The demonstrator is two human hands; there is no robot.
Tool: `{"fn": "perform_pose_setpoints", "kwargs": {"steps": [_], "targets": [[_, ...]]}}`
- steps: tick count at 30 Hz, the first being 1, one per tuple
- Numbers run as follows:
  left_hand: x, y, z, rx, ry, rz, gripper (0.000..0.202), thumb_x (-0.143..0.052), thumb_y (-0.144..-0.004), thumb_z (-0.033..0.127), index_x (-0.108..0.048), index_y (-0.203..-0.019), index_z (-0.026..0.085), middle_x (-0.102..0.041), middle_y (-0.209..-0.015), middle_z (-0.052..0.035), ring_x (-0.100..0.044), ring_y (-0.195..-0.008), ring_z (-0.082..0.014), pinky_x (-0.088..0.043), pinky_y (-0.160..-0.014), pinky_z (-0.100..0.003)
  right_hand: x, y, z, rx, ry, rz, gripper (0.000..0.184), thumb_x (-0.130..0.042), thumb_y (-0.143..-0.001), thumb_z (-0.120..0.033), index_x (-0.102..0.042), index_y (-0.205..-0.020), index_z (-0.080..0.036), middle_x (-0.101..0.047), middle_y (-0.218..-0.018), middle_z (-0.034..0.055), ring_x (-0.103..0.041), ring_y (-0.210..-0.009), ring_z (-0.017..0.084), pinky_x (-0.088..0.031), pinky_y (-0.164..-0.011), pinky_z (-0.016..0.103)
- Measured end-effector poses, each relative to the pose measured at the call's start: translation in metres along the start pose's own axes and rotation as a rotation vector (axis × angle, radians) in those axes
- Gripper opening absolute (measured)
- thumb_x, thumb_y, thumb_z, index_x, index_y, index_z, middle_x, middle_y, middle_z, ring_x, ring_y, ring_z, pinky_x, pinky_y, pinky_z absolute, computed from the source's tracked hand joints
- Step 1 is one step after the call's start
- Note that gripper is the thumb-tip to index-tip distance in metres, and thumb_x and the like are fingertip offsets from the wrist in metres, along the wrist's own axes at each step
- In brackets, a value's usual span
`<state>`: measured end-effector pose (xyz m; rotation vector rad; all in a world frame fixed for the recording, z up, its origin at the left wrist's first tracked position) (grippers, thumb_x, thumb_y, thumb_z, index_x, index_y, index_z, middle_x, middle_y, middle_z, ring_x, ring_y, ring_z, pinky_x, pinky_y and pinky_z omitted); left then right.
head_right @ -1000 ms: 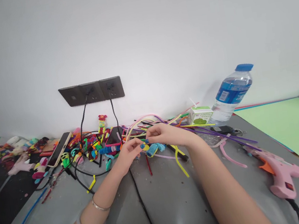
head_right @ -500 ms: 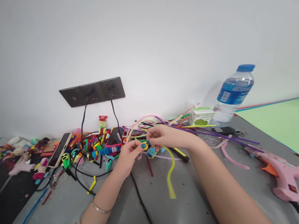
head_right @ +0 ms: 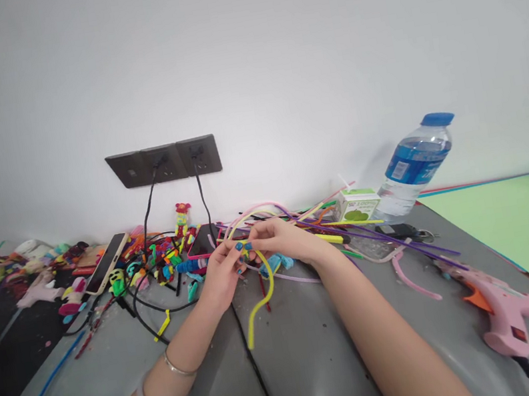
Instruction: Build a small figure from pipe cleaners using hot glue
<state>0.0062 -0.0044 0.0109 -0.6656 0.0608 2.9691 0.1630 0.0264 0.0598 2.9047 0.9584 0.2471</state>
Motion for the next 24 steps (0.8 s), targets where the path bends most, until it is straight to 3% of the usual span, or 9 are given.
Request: {"fn": "perform_pose_setpoints", "kwargs": {"steps": [9,15,19,24], "targets": [[0.003,-0.002,-0.006,0.051,-0.146,-0.068,0.035,-0.079,-0.066,0.046,-0.06,-0.071,0.016,-0.048,-0.055,0.0056,-0.04,-0.046,-0.0052,-0.029,-0.046,-0.02,0.013,0.005,0.003,0.047,0.098,0.066,0.033,-0.066,-0.08,-0.05,-0.056,-0.077,-0.018,-0.062,-0.068,-0.0007,-0.055,-0.06,0.011,-0.044,-0.059,0.025],[0.004,-0.003,-0.008,0.03,-0.167,-0.02,0.035,-0.079,-0.064,0.045,-0.062,-0.068,0.015,-0.05,-0.055,0.0049,-0.041,-0.046,-0.0048,-0.028,-0.045,-0.02,0.015,0.009,0.0,0.053,0.174,0.04,0.031,-0.065,-0.081,-0.047,-0.054,-0.078,-0.019,-0.057,-0.064,-0.003,-0.051,-0.055,0.01,-0.038,-0.054,0.024],[0.002,-0.002,-0.005,0.016,-0.086,0.025,0.035,-0.08,-0.062,0.043,-0.058,-0.063,0.015,-0.05,-0.057,0.0051,-0.04,-0.047,-0.0045,-0.027,-0.045,-0.02,0.01,0.01,0.0,-0.011,0.119,-0.05,0.035,-0.066,-0.079,-0.052,-0.056,-0.082,-0.018,-0.063,-0.072,-0.0007,-0.056,-0.06,0.011,-0.043,-0.057,0.023],[0.0,0.001,-0.001,-0.013,-0.037,0.086,0.034,-0.081,-0.061,0.042,-0.059,-0.064,0.016,-0.051,-0.058,0.0051,-0.04,-0.048,-0.0045,-0.029,-0.045,-0.019,0.002,0.002,0.006,-0.067,0.045,-0.008,0.042,-0.074,-0.07,-0.056,-0.058,-0.078,-0.018,-0.067,-0.072,0.0005,-0.061,-0.061,0.012,-0.05,-0.062,0.026]]}}
Point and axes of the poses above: each hand's wrist, its own y-axis away from the middle knuckle, its own x-axis out of the back of the hand, z = x × y, the point moved 1 cm from there along -y, towards the middle knuckle
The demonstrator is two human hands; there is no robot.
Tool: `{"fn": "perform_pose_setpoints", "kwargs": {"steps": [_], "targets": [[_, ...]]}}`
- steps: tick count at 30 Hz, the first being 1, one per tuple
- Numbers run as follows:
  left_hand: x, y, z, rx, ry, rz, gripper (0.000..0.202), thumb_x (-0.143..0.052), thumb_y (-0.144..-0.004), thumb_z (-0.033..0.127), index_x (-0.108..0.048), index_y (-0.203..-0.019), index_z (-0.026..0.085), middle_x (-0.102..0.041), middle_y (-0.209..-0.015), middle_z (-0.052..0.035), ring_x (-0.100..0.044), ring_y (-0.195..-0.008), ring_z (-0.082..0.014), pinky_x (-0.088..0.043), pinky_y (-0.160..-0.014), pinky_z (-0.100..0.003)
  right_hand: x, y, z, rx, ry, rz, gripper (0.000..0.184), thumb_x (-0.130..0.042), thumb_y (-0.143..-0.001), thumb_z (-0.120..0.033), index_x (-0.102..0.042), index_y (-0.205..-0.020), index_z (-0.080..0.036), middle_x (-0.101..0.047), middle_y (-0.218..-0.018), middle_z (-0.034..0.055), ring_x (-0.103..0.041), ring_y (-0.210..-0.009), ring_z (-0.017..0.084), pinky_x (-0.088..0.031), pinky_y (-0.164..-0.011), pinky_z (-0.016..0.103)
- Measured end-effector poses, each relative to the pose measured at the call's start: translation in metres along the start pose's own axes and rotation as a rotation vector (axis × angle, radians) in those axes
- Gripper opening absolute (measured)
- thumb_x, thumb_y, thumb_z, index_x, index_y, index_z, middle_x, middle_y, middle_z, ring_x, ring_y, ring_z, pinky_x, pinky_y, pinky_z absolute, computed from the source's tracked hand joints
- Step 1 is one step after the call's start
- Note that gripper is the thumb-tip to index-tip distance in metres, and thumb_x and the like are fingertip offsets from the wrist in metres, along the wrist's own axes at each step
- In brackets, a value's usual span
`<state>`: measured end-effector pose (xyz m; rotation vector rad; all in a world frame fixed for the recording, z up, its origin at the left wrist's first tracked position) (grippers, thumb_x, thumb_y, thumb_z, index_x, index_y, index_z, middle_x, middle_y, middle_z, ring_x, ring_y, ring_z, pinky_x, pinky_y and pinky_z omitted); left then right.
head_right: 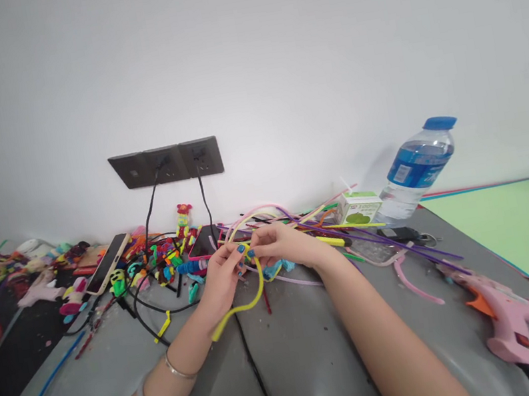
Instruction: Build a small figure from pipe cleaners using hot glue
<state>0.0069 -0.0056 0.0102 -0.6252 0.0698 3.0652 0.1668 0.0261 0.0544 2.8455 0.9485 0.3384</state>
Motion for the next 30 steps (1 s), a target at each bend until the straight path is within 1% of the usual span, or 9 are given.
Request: {"fn": "perform_pose_setpoints", "kwargs": {"steps": [4,8,11,15,18,20,22,26,30], "targets": [[0.0,-0.001,-0.002,-0.017,0.017,0.028,0.035,-0.082,-0.06,0.044,-0.062,-0.066,0.015,-0.052,-0.057,0.005,-0.041,-0.048,-0.0045,-0.031,-0.046,-0.018,-0.004,-0.007,0.001,0.018,-0.022,0.052,0.043,-0.076,-0.067,-0.056,-0.058,-0.074,-0.017,-0.068,-0.069,0.0012,-0.063,-0.061,0.013,-0.051,-0.063,0.027],[0.0,-0.003,-0.005,-0.025,-0.007,0.01,0.035,-0.081,-0.063,0.046,-0.062,-0.068,0.016,-0.054,-0.058,0.0043,-0.041,-0.047,-0.0045,-0.03,-0.045,-0.018,-0.003,-0.007,-0.003,0.103,0.03,0.087,0.036,-0.071,-0.074,-0.052,-0.06,-0.074,-0.018,-0.066,-0.066,0.0006,-0.061,-0.06,0.013,-0.047,-0.059,0.026],[0.0,-0.002,-0.005,-0.03,-0.063,-0.028,0.035,-0.079,-0.065,0.047,-0.064,-0.072,0.016,-0.053,-0.058,0.0044,-0.043,-0.047,-0.0051,-0.03,-0.045,-0.018,0.001,-0.002,-0.005,0.141,0.08,0.056,0.032,-0.067,-0.078,-0.048,-0.059,-0.073,-0.018,-0.063,-0.06,-0.0008,-0.059,-0.059,0.014,-0.045,-0.059,0.026],[0.001,-0.001,-0.004,-0.024,-0.158,-0.122,0.036,-0.075,-0.069,0.048,-0.067,-0.081,0.016,-0.055,-0.059,0.0029,-0.046,-0.049,-0.0073,-0.032,-0.045,-0.019,0.007,0.008,-0.008,0.097,0.13,-0.034,0.027,-0.066,-0.079,-0.044,-0.06,-0.075,-0.017,-0.063,-0.064,-0.0006,-0.058,-0.059,0.013,-0.044,-0.06,0.026],[0.002,-0.002,-0.004,-0.074,-0.242,-0.187,0.031,-0.075,-0.07,0.044,-0.067,-0.078,0.015,-0.056,-0.057,0.0025,-0.045,-0.049,-0.0075,-0.031,-0.046,-0.02,0.008,0.012,-0.009,0.053,0.207,-0.038,0.025,-0.066,-0.078,-0.041,-0.06,-0.073,-0.017,-0.062,-0.065,-0.0006,-0.058,-0.059,0.013,-0.044,-0.06,0.026],[0.003,-0.002,-0.005,-0.077,-0.252,-0.198,0.029,-0.074,-0.071,0.042,-0.065,-0.074,0.015,-0.054,-0.054,0.0034,-0.043,-0.048,-0.007,-0.03,-0.046,-0.02,0.008,0.013,-0.01,0.038,0.243,-0.022,0.024,-0.066,-0.078,-0.04,-0.06,-0.073,-0.017,-0.061,-0.064,-0.0012,-0.058,-0.059,0.014,-0.044,-0.06,0.026],[0.004,-0.003,-0.005,-0.061,-0.23,-0.173,0.029,-0.074,-0.07,0.042,-0.063,-0.071,0.015,-0.052,-0.052,0.0043,-0.041,-0.046,-0.0063,-0.029,-0.046,-0.02,0.008,0.013,-0.012,0.042,0.245,-0.012,0.025,-0.065,-0.078,-0.042,-0.062,-0.075,-0.017,-0.061,-0.064,-0.0008,-0.058,-0.06,0.014,-0.043,-0.06,0.027],[0.004,-0.003,-0.004,-0.012,-0.15,-0.06,0.029,-0.076,-0.066,0.04,-0.059,-0.068,0.016,-0.049,-0.055,0.006,-0.04,-0.046,-0.0053,-0.027,-0.045,-0.02,0.011,0.012,-0.012,0.078,0.264,0.003,0.033,-0.061,-0.081,-0.048,-0.065,-0.08,-0.015,-0.059,-0.066,-0.0006,-0.051,-0.059,0.012,-0.036,-0.057,0.026],[0.004,-0.004,-0.004,0.012,-0.065,0.004,0.028,-0.076,-0.064,0.036,-0.056,-0.066,0.017,-0.048,-0.056,0.0067,-0.04,-0.047,-0.005,-0.028,-0.046,-0.02,0.01,0.008,-0.004,0.049,0.244,-0.027,0.035,-0.064,-0.079,-0.051,-0.064,-0.08,-0.016,-0.053,-0.061,-0.0035,-0.043,-0.054,0.009,-0.03,-0.051,0.024]]}}
Point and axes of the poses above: each hand's wrist, its own y-axis away from the middle knuckle, its own x-axis out of the back of the hand, z = x × y, the point moved 1 cm from there along -y, towards the middle knuckle
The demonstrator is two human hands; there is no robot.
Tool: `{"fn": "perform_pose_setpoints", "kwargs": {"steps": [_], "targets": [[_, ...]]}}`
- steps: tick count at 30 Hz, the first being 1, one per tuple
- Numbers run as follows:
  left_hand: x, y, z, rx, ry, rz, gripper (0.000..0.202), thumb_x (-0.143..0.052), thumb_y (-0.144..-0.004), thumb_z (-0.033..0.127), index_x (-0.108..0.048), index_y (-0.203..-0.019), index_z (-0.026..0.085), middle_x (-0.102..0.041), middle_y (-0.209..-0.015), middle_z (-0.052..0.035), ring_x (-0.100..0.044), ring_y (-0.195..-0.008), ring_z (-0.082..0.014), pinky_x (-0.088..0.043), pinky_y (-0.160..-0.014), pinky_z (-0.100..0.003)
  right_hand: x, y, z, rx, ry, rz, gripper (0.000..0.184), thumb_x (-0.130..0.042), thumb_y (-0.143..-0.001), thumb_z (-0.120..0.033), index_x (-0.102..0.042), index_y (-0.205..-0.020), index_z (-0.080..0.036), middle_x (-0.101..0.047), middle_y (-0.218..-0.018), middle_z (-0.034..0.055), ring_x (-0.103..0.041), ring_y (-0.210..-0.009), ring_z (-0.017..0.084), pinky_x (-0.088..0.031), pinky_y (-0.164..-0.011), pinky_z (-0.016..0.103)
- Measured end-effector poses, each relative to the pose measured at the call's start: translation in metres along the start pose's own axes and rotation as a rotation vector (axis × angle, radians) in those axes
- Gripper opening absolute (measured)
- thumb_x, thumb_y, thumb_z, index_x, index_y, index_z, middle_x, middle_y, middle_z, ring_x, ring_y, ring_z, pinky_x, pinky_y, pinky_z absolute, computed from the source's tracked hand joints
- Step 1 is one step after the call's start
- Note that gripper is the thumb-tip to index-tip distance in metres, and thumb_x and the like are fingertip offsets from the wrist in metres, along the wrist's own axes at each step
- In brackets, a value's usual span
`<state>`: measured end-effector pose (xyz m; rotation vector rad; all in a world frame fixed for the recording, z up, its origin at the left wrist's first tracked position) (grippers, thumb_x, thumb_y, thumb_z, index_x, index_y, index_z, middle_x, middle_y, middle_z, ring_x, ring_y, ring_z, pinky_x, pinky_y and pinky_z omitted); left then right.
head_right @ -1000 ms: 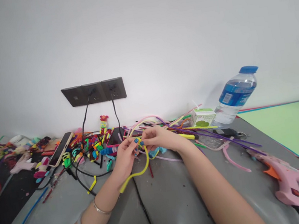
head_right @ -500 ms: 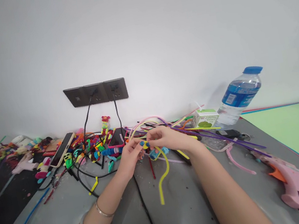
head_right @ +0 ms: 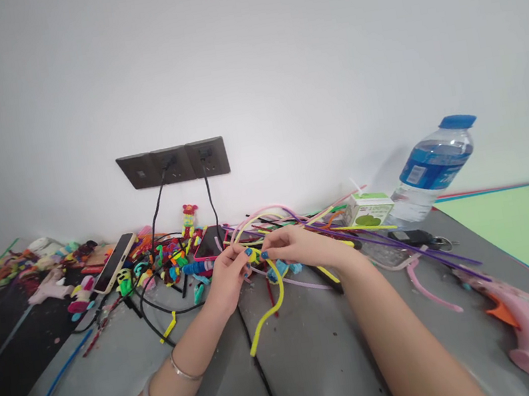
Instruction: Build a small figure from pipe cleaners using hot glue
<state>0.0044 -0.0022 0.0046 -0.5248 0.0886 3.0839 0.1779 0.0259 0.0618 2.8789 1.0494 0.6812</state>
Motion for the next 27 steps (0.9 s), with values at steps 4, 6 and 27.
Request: {"fn": "perform_pose_setpoints", "kwargs": {"steps": [4,6,27], "targets": [[-0.002,-0.001,0.001,0.015,0.101,0.003,0.032,-0.079,-0.061,0.035,-0.053,-0.063,0.017,-0.049,-0.057,0.0062,-0.039,-0.048,-0.0043,-0.029,-0.047,-0.019,-0.009,-0.006,0.0,-0.038,-0.11,-0.031,0.035,-0.07,-0.075,-0.05,-0.062,-0.078,-0.016,-0.057,-0.061,-0.0026,-0.05,-0.054,0.009,-0.033,-0.049,0.022],[-0.003,-0.001,0.001,0.025,0.148,-0.004,0.034,-0.08,-0.059,0.037,-0.053,-0.062,0.016,-0.051,-0.057,0.0057,-0.038,-0.047,-0.0038,-0.029,-0.048,-0.019,-0.013,-0.008,-0.002,-0.054,-0.156,-0.009,0.036,-0.072,-0.072,-0.05,-0.062,-0.079,-0.016,-0.062,-0.063,-0.0007,-0.056,-0.057,0.01,-0.037,-0.05,0.021],[0.002,-0.003,-0.004,-0.157,0.001,-0.047,0.024,-0.076,-0.07,0.034,-0.061,-0.064,0.016,-0.052,-0.06,0.0043,-0.042,-0.052,-0.0052,-0.033,-0.049,-0.018,-0.013,-0.014,0.003,-0.059,-0.353,0.043,0.039,-0.078,-0.067,-0.049,-0.061,-0.078,-0.016,-0.061,-0.057,-0.0036,-0.054,-0.048,0.006,-0.037,-0.044,0.018]]}}
Point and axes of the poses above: each hand's wrist, its own y-axis away from the middle knuckle, its own x-axis out of the back of the hand, z = x × y, the point moved 1 cm from there along -y, towards the middle knuckle
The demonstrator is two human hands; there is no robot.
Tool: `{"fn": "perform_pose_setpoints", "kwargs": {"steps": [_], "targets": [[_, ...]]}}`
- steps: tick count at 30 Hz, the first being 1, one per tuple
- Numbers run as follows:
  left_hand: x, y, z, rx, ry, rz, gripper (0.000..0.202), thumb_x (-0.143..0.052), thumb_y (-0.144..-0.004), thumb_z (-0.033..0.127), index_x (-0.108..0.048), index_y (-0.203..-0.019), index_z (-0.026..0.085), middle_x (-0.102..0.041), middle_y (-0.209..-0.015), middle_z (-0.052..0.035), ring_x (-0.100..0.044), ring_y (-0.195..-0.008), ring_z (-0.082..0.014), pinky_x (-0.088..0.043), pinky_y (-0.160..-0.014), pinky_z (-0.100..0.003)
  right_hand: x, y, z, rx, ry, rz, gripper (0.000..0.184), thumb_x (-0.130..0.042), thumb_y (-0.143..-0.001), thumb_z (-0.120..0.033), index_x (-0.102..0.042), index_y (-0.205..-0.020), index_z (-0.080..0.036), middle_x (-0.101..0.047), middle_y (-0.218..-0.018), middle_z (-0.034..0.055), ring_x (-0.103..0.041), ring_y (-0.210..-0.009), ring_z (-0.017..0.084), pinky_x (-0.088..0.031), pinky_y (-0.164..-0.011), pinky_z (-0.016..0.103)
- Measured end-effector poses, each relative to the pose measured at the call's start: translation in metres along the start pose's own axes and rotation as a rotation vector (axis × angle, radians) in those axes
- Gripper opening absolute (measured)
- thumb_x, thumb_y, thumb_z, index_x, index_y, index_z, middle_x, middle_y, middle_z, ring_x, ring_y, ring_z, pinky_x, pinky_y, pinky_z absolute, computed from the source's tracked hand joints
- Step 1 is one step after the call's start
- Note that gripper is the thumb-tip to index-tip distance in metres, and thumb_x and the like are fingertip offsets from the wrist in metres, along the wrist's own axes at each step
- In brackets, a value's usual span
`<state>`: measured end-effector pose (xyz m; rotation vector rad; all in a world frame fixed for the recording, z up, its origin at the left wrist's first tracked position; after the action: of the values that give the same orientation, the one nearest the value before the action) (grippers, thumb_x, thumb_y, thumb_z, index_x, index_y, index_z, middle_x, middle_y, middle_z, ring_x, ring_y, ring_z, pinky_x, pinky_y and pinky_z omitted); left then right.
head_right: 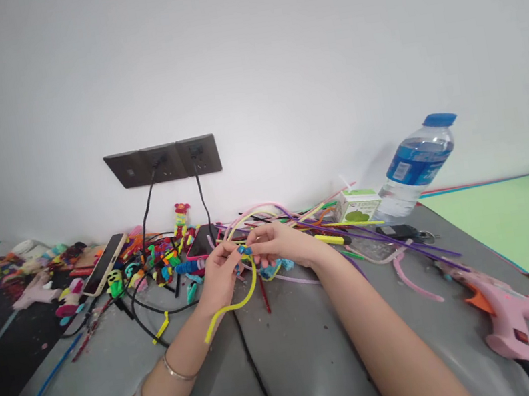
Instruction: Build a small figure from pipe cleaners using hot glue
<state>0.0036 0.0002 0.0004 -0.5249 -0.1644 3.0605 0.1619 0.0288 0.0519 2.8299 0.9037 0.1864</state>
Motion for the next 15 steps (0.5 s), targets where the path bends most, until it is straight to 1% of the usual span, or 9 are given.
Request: {"fn": "perform_pose_setpoints", "kwargs": {"steps": [2,4,7,9,12,15], "targets": [[0.002,-0.002,-0.002,0.024,-0.003,-0.008,0.025,-0.078,-0.068,0.037,-0.065,-0.067,0.015,-0.055,-0.06,0.0036,-0.043,-0.051,-0.0049,-0.033,-0.047,-0.018,0.0,0.001,-0.001,-0.007,-0.042,-0.021,0.04,-0.079,-0.067,-0.049,-0.06,-0.08,-0.016,-0.065,-0.059,-0.002,-0.059,-0.05,0.008,-0.041,-0.046,0.018],[0.002,-0.003,-0.002,0.078,0.026,0.005,0.031,-0.081,-0.064,0.042,-0.068,-0.07,0.015,-0.055,-0.057,0.0033,-0.043,-0.048,-0.005,-0.033,-0.045,-0.018,0.002,0.003,-0.002,-0.007,-0.07,-0.025,0.041,-0.08,-0.066,-0.048,-0.059,-0.08,-0.016,-0.067,-0.062,-0.0007,-0.06,-0.05,0.008,-0.044,-0.047,0.018],[-0.001,-0.003,-0.001,0.162,0.088,0.013,0.038,-0.083,-0.06,0.047,-0.071,-0.076,0.014,-0.059,-0.057,0.0015,-0.049,-0.048,-0.0066,-0.039,-0.045,-0.019,0.007,0.006,-0.003,0.003,-0.131,0.005,0.042,-0.082,-0.066,-0.047,-0.06,-0.08,-0.015,-0.07,-0.065,0.0014,-0.062,-0.052,0.008,-0.046,-0.049,0.018],[-0.003,-0.002,0.001,0.184,0.078,-0.025,0.037,-0.085,-0.058,0.041,-0.073,-0.081,0.014,-0.066,-0.066,-0.0009,-0.055,-0.052,-0.0081,-0.045,-0.049,-0.02,0.011,0.007,-0.003,0.018,-0.188,0.048,0.041,-0.083,-0.065,-0.045,-0.06,-0.081,-0.015,-0.071,-0.067,0.002,-0.064,-0.055,0.009,-0.048,-0.053,0.019],[-0.005,0.0,0.002,0.157,0.041,-0.085,0.037,-0.087,-0.055,0.03,-0.074,-0.086,0.016,-0.071,-0.078,-0.0026,-0.061,-0.06,-0.0105,-0.052,-0.056,-0.023,0.014,0.007,-0.002,0.018,-0.229,0.1,0.041,-0.084,-0.065,-0.043,-0.059,-0.082,-0.016,-0.073,-0.07,0.0035,-0.066,-0.056,0.01,-0.05,-0.055,0.019],[-0.004,0.001,0.002,0.129,0.033,-0.086,0.034,-0.085,-0.058,0.029,-0.073,-0.087,0.017,-0.072,-0.079,-0.0028,-0.064,-0.062,-0.0123,-0.054,-0.059,-0.025,0.013,0.006,0.0,0.01,-0.225,0.096,0.041,-0.084,-0.064,-0.044,-0.059,-0.082,-0.016,-0.073,-0.07,0.0041,-0.066,-0.058,0.011,-0.05,-0.057,0.021]]}}
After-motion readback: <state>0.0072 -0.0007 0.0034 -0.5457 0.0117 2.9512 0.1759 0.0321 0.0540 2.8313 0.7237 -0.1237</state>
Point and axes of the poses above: each hand's wrist, its own y-axis away from the middle knuckle, its own x-axis out of the back of the hand, z = x × y, the point moved 1 cm from there along -y, towards the middle knuckle
